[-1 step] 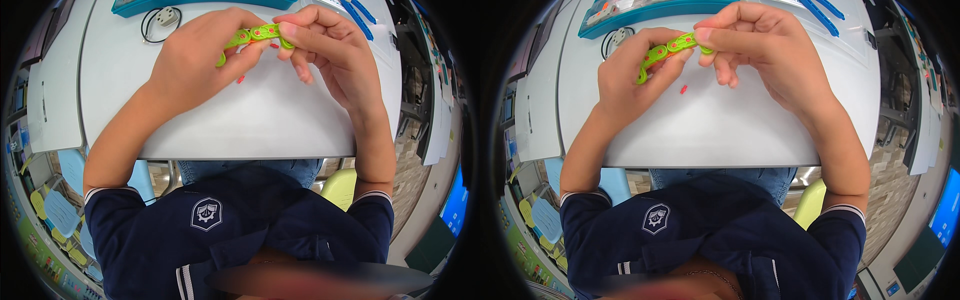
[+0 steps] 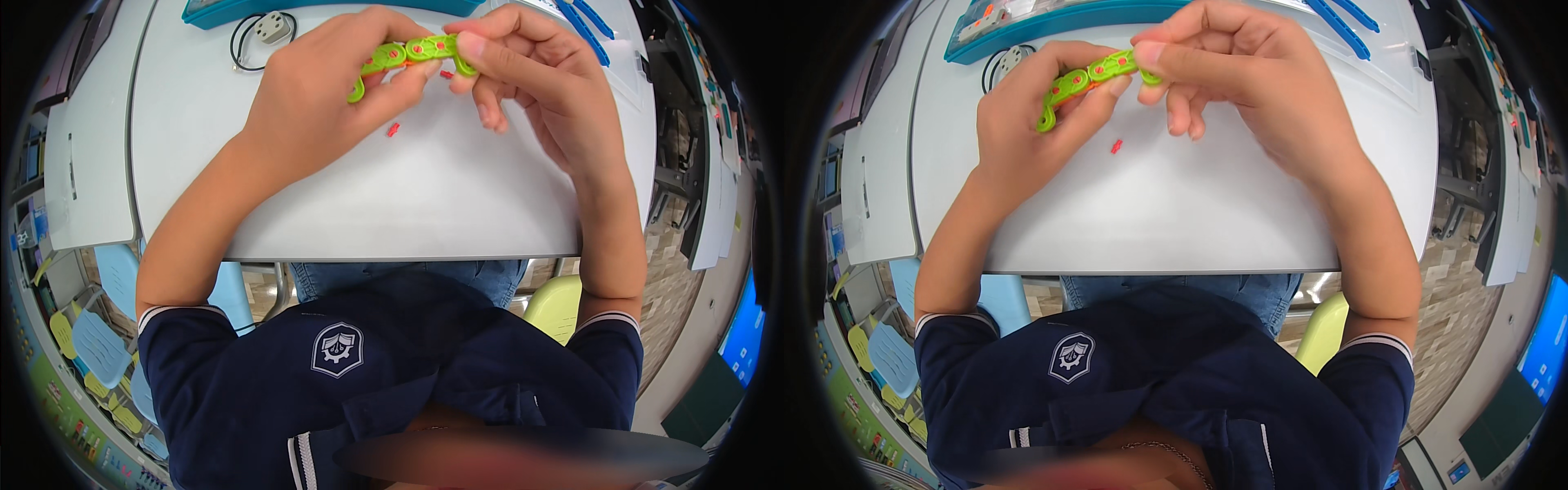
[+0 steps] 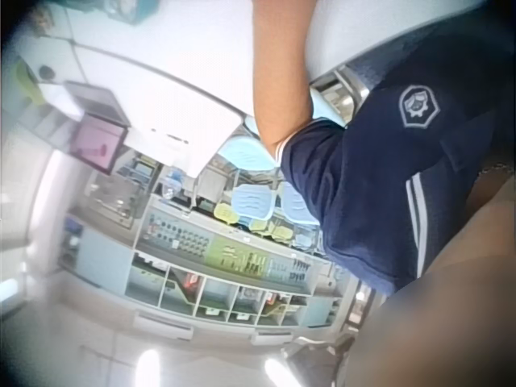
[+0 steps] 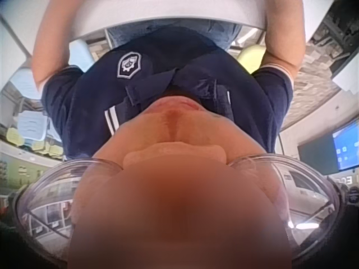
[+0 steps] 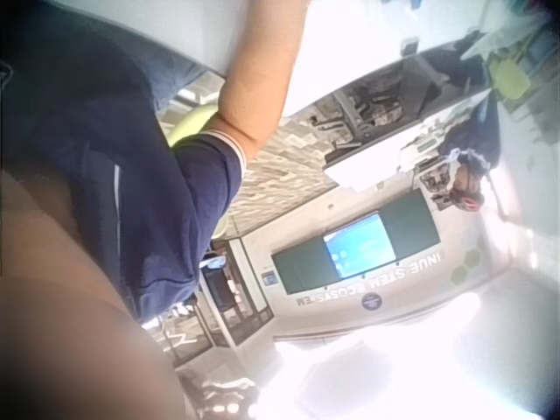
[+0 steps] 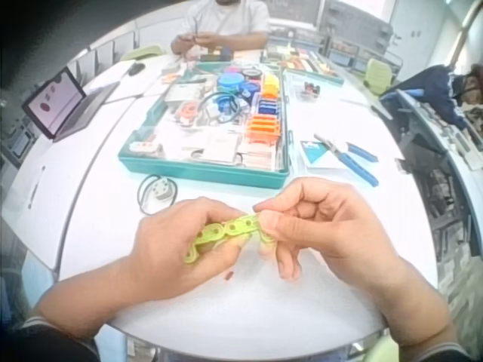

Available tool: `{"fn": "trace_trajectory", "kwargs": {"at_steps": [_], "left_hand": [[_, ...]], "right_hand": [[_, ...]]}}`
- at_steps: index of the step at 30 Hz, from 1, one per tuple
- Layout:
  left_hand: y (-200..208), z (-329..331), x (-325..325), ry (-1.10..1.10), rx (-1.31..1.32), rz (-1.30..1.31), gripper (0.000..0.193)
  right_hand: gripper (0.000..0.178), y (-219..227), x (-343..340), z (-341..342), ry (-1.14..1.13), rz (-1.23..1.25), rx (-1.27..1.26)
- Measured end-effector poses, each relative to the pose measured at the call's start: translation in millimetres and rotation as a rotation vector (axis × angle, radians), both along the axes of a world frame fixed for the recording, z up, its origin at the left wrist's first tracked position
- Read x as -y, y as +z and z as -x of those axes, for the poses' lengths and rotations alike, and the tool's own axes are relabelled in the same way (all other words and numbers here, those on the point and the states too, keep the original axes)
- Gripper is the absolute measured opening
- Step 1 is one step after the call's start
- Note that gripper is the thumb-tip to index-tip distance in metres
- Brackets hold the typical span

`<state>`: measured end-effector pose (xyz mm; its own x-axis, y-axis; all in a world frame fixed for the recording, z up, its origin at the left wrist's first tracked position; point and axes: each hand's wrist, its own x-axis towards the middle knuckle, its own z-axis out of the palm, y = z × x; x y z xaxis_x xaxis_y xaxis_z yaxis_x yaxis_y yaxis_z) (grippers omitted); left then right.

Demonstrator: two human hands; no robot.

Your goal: The person assembles small plastic pieces using a blue plastic tool to press and secure components together. They handle orange and green plastic parts and small red connectors, repeatedly joining and adjusting them on a white table.

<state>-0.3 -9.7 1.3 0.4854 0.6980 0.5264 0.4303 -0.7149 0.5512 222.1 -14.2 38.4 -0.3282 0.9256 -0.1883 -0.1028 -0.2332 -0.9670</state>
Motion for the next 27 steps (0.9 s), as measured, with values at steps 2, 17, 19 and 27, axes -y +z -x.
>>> {"fn": "trace_trajectory", "kwargs": {"at_steps": [2,17,19,27], "left_hand": [[1,0,-5,0.025,0.065,0.112,0.021],[-4,4,-22,-0.122,0.385,0.893,0.031],[-4,4,-24,-0.191,0.409,0.891,0.031],[-4,3,-22,-0.248,0.412,0.945,0.03]], "right_hand": [[0.015,-4,-11,-10,-0.122,-0.303,0.322],[0.032,-25,-67,-92,-0.253,-0.879,1.41],[0.027,-22,-67,-88,-0.301,-0.878,1.39],[0.038,12,-55,-60,-0.691,-0.524,0.536]]}}
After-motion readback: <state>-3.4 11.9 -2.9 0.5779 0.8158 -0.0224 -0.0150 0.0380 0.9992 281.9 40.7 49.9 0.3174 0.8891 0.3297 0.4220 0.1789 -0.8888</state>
